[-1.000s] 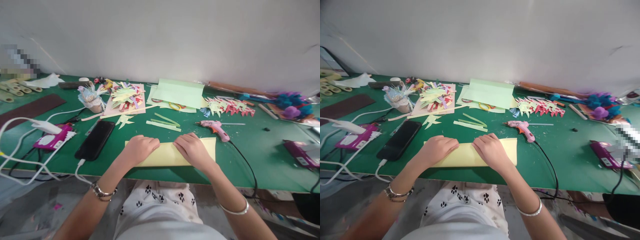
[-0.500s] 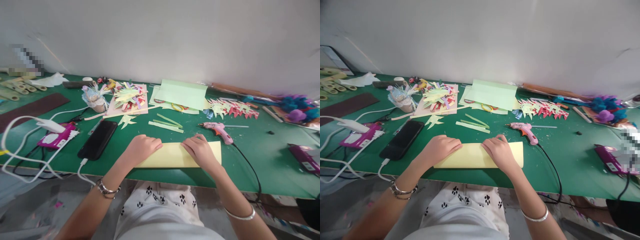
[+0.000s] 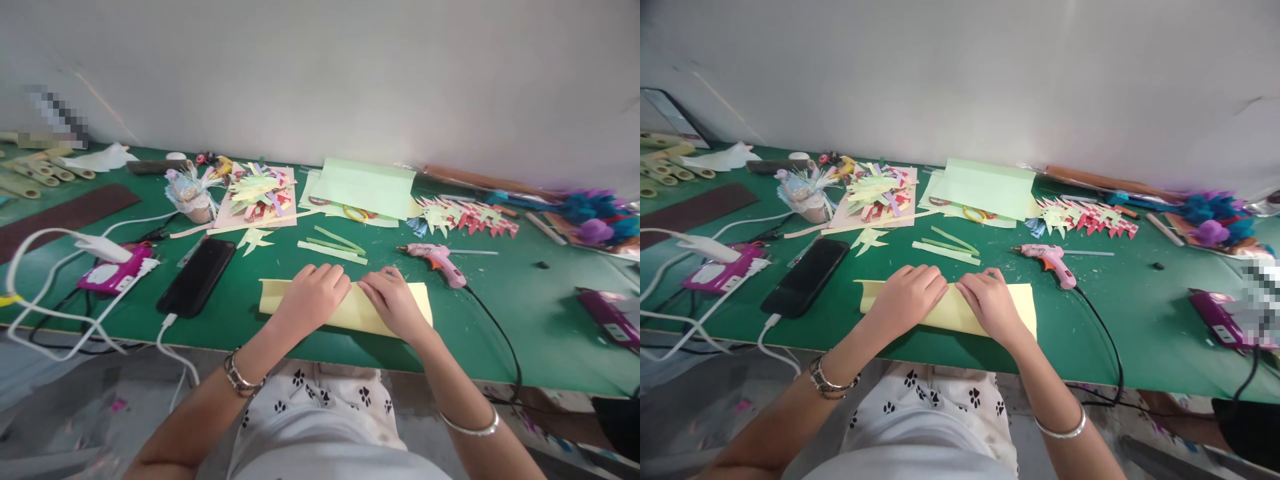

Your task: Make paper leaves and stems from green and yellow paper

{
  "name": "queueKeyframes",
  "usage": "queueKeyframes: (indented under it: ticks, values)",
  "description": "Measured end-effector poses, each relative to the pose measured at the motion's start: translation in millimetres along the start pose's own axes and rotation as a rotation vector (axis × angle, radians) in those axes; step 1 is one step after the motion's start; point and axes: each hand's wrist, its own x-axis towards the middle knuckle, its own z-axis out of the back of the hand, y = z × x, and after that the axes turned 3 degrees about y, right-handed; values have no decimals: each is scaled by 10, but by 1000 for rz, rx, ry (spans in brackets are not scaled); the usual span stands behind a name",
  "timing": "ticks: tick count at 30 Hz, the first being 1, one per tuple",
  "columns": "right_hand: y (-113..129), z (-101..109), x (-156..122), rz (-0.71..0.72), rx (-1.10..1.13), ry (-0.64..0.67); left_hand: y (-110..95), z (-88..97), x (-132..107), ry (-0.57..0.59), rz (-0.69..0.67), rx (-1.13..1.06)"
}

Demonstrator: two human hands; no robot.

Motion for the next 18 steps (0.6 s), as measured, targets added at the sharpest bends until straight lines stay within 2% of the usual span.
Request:
queueKeyframes:
  ticks: [3, 8, 18]
  values:
    - [10, 14, 17, -31, 67, 33, 3, 47, 45, -10, -15, 8]
    - [23, 13, 48, -33, 106, 85, 13, 47, 90, 76, -47, -80]
    - [-101, -96, 70, -57, -32, 177, 144, -169, 36, 295, 41, -198]
